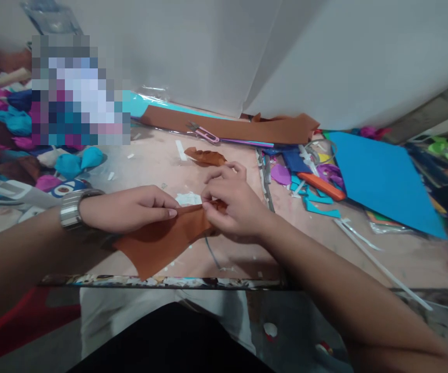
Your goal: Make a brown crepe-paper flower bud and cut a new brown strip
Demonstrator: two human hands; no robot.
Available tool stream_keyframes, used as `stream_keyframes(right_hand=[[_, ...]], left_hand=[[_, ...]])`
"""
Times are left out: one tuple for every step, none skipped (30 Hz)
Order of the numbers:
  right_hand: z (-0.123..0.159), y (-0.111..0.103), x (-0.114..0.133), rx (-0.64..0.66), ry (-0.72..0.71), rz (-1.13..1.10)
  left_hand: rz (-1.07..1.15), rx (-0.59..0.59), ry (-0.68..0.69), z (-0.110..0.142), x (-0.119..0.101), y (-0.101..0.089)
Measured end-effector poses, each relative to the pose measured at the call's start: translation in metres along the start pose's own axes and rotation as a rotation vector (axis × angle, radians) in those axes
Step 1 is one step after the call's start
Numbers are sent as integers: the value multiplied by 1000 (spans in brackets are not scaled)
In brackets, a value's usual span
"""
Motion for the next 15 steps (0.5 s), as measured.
stream_keyframes(right_hand=[[-1,-3,-2,-11,-8,4],[-2,-6,-5,-18,-12,9],[-3,-8,-7,-23,-11,16],[-4,-11,-9,-26,-7,22],[-5,-12,-11,-25,-3,27],[-5,-13,-12,-23,0,28],[-6,-13,-13,-22,0,28],[-6,-13,-12,-23,-2,25],[-5,-12,-11,-25,-5,20],[-4,-11,-9,-24,-8,14],[-4,-8,-6,-19,-8,9],[-3,-5,-3,-7,-8,3],[-1,-1,0,13,-5,1],[0,3,3,32,-3,5],[1,6,6,47,-3,10]], left_hand=[[33,-9,-12,1,2,-1],[57,-10,-28,1,5,-1],[59,-30,-42,2,7,-4],[40,-59,-45,3,9,-8],[12,-95,-46,3,10,-12],[-20,-121,-57,4,11,-16],[-43,-136,-63,4,12,-19],[-51,-130,-69,4,11,-19],[-51,-107,-76,4,11,-17],[-47,-80,-73,3,9,-14],[-41,-51,-61,2,6,-11],[-45,-33,-42,1,2,-8],[-56,-25,-17,0,-1,-5],[-65,-22,1,-1,-4,-3],[-89,-26,21,-2,-6,-2]])
Point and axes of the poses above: each hand's wrist, its own z-axis away from the middle knuckle, its own y-axis out of the palm, x = y × z, the point moved 9 cm from there along -z, towards the middle knuckle, and after that the axes turned 13 degrees about y, right-handed, at the moved point
